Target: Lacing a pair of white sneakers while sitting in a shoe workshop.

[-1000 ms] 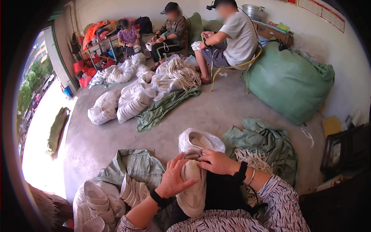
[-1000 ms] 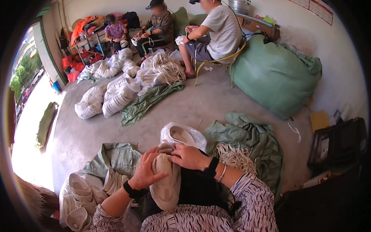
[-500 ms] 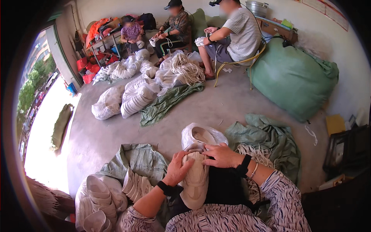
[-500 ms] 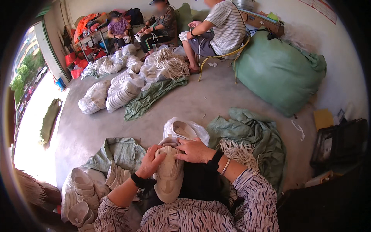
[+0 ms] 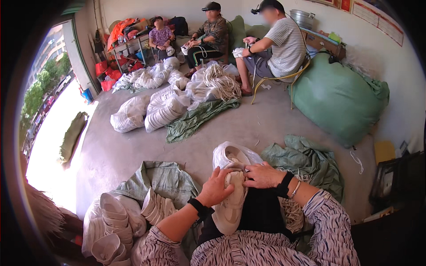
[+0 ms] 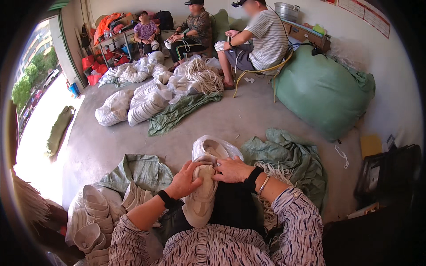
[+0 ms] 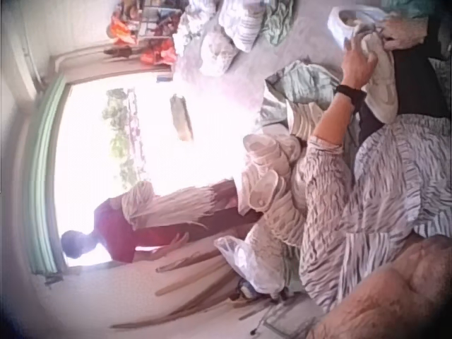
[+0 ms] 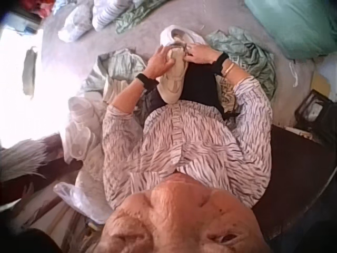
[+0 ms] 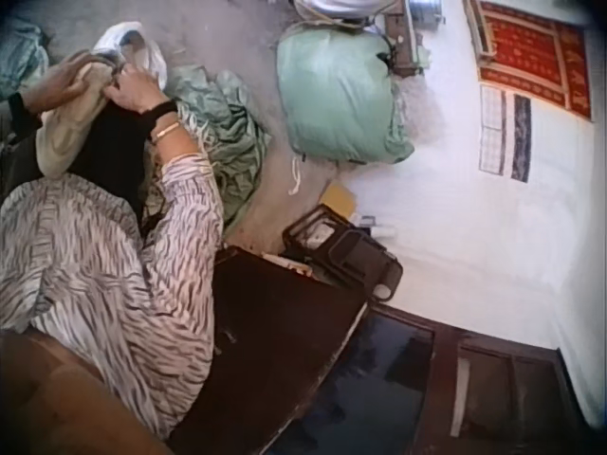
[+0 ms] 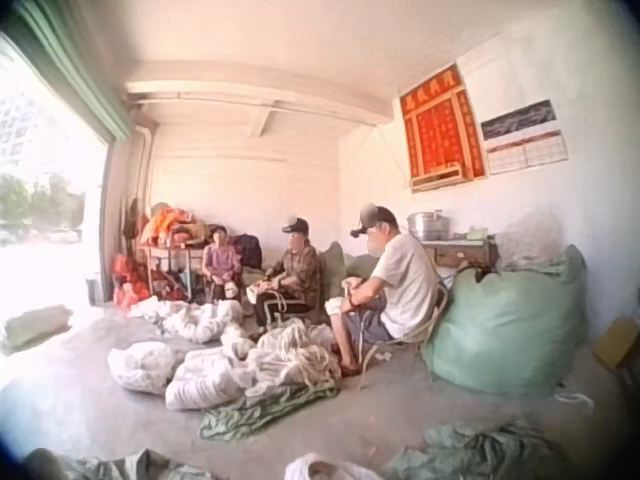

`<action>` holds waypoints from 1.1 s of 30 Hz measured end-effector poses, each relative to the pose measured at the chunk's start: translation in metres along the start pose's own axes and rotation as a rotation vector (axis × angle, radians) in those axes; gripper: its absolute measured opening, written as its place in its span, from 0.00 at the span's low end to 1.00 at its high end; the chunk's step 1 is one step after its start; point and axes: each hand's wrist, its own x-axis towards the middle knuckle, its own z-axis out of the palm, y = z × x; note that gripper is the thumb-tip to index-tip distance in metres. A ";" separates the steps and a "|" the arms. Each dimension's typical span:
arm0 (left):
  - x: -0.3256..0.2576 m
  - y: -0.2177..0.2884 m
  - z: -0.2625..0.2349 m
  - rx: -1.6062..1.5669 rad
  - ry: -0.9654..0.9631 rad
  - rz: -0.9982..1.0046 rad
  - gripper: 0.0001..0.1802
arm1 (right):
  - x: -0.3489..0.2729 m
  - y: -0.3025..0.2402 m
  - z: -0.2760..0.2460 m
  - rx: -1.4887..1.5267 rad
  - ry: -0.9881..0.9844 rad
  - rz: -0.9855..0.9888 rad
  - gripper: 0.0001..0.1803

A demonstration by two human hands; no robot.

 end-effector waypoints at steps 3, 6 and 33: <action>0.005 0.005 0.003 0.066 -0.002 -0.030 0.34 | -0.003 0.005 0.006 0.018 -0.004 0.007 0.24; 0.003 0.006 0.001 0.110 -0.030 -0.017 0.34 | -0.004 0.001 -0.001 -0.040 -0.067 0.015 0.24; -0.043 -0.011 0.017 -0.065 -0.002 0.104 0.58 | -0.015 -0.034 0.007 0.116 0.594 -0.440 0.19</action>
